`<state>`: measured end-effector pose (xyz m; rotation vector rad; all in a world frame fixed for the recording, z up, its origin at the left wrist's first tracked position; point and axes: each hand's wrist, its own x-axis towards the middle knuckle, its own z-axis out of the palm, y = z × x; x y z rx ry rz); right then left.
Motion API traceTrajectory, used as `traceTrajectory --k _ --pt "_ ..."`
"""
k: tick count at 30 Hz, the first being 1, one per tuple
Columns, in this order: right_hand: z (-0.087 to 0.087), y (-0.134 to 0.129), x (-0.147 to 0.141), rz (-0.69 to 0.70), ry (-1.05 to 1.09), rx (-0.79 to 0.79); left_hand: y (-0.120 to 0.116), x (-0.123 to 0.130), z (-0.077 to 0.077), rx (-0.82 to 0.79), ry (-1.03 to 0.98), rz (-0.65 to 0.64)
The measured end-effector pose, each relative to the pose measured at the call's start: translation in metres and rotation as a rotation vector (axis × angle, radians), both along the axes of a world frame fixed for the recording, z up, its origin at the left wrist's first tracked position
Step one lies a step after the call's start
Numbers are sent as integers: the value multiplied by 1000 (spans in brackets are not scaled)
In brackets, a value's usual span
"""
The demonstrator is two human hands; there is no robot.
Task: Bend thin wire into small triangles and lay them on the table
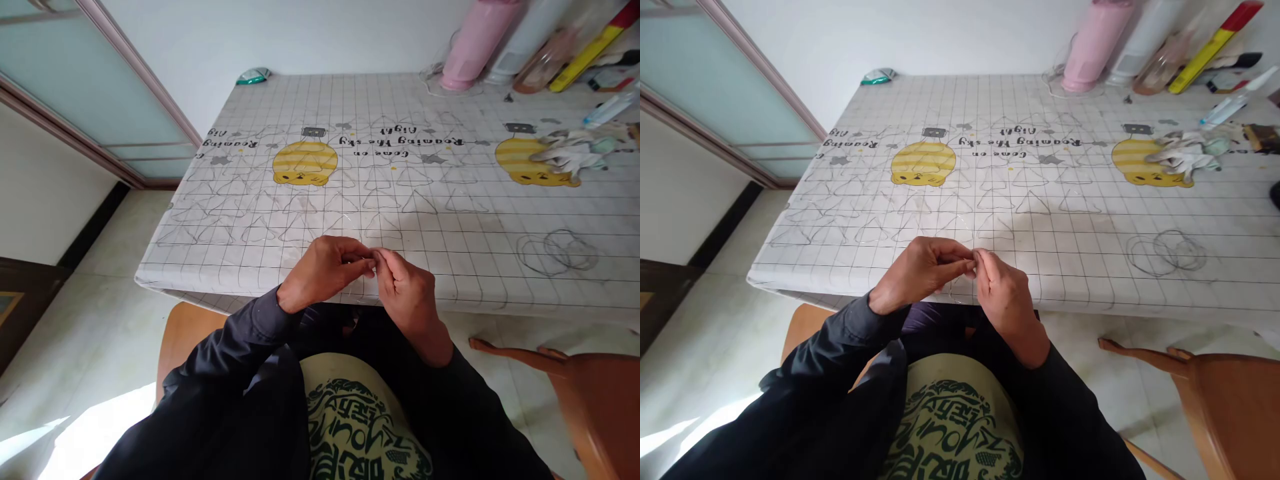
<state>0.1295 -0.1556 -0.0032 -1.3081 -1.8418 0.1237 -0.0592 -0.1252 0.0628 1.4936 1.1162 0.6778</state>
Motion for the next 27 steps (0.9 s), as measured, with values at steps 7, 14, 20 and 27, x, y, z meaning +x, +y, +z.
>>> traceTrajectory --k 7,14,20,27 --pt "-3 -11 -2 2 157 -115 -2 2 -9 -6 -6 127" --pt "-5 -21 -12 -47 220 -30 -2 0 -15 -51 -82 69" --pt "-6 -23 -14 -58 211 -13 -6 4 -21 -43 -159 113" --pt "-12 -22 -13 14 169 16 -5 -1 -30 -120 -307 57"
